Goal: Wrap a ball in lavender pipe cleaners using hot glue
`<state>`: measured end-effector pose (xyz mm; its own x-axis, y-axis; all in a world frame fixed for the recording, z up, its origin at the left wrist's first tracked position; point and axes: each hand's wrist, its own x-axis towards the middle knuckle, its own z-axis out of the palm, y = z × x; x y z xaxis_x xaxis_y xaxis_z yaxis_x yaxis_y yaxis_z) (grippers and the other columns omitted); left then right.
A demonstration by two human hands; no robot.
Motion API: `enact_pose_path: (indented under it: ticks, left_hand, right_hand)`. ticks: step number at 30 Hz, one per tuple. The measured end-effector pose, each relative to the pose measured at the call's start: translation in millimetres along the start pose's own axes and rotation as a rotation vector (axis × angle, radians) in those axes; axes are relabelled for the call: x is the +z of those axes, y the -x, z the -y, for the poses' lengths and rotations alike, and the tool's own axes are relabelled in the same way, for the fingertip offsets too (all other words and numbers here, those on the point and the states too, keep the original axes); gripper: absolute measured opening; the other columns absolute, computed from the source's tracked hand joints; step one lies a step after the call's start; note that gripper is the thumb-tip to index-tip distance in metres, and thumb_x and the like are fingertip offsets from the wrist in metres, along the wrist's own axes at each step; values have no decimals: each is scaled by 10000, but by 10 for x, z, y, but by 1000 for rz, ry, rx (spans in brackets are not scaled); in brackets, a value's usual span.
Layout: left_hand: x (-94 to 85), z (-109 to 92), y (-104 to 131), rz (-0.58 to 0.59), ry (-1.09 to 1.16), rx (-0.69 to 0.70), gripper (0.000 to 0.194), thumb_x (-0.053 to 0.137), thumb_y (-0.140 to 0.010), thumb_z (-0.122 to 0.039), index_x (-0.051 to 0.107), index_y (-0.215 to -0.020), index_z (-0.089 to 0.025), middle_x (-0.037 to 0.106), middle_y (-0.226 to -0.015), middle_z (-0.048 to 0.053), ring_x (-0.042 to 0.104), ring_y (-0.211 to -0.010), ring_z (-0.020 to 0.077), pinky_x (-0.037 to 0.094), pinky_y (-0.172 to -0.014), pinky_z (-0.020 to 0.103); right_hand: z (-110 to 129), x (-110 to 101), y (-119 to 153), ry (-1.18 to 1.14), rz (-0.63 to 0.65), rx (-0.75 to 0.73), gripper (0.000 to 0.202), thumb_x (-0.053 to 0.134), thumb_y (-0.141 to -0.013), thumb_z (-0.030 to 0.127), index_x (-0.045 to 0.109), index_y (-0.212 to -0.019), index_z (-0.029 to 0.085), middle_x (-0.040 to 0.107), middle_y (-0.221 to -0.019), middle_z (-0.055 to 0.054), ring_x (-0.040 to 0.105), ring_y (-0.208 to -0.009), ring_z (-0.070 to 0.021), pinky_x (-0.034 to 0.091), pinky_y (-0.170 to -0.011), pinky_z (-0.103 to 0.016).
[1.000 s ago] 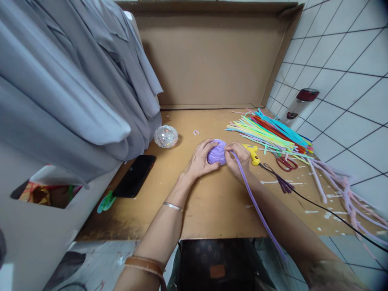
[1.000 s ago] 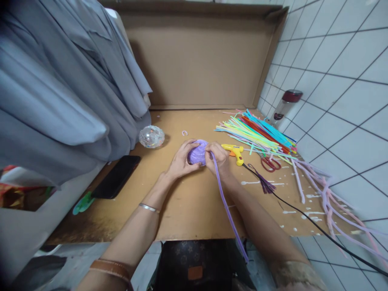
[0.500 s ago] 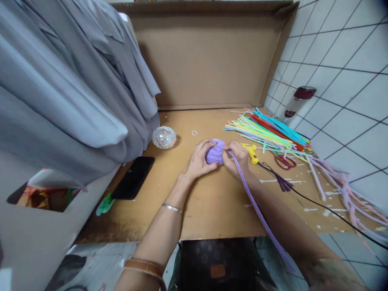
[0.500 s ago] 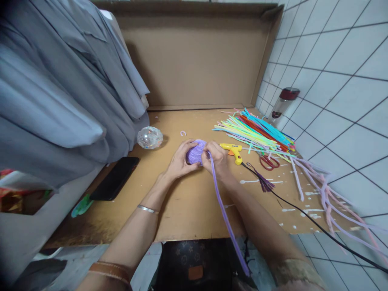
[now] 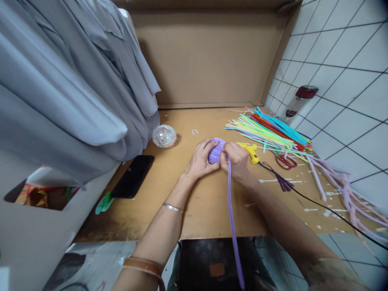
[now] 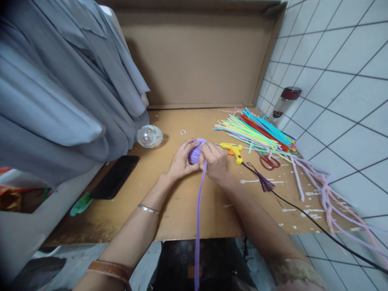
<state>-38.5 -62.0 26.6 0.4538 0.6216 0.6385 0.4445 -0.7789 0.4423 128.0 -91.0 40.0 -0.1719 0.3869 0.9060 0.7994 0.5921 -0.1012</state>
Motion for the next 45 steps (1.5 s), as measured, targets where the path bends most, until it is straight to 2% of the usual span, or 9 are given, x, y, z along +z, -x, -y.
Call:
enact_pose_path:
  ticks: [7,11,17,24,31,45]
  left_hand:
    - [18,14,2,15,-16,-5,677,738,-755,-408,504,-1363,-221,526,-1451,159,503,-1365,333,421,-1147,523]
    - [26,8,3,19,-18,18,673,740,-747,-395,514,-1352,-205,526,-1451,163,503,-1363,335,418,-1143,530]
    - [30,-7,0,-1,20,-25,672,755,-720,-372,526,-1332,-217,541,-1441,146,502,-1368,325,419,-1149,519]
    - [28,-9,-10,-6,41,-30,660,755,-712,-358,530,-1318,-226,560,-1421,136,520,-1347,322,433,-1137,520]
    - [31,-12,2,-16,34,-9,657,748,-721,-342,528,-1321,-187,543,-1431,166,514,-1357,321,431,-1146,496]
    - [32,-12,10,-4,-17,2,661,747,-746,-388,525,-1343,-211,540,-1449,146,516,-1356,321,436,-1139,505]
  right_hand:
    - [-47,-2,-32,-168,-8,108,195,508,-829,71,569,-824,256,661,-773,-15,638,-740,-188,494,-693,-328]
    - [-103,-2,-33,-229,-50,195,178,548,-810,81,582,-788,253,649,-733,0,640,-714,-183,504,-681,-324]
    - [-104,42,-14,-305,-74,302,159,558,-782,102,562,-743,256,639,-714,15,632,-687,-170,522,-671,-315]
    - [-87,26,-21,-268,-75,235,185,543,-780,80,541,-742,260,636,-715,12,639,-698,-172,521,-677,-317]
    - [-67,16,-13,-201,-37,153,222,516,-772,34,538,-765,256,627,-723,-2,630,-703,-182,499,-669,-318]
    - [-88,17,3,-238,-14,178,190,521,-768,58,566,-769,242,637,-750,-9,630,-727,-181,503,-715,-320]
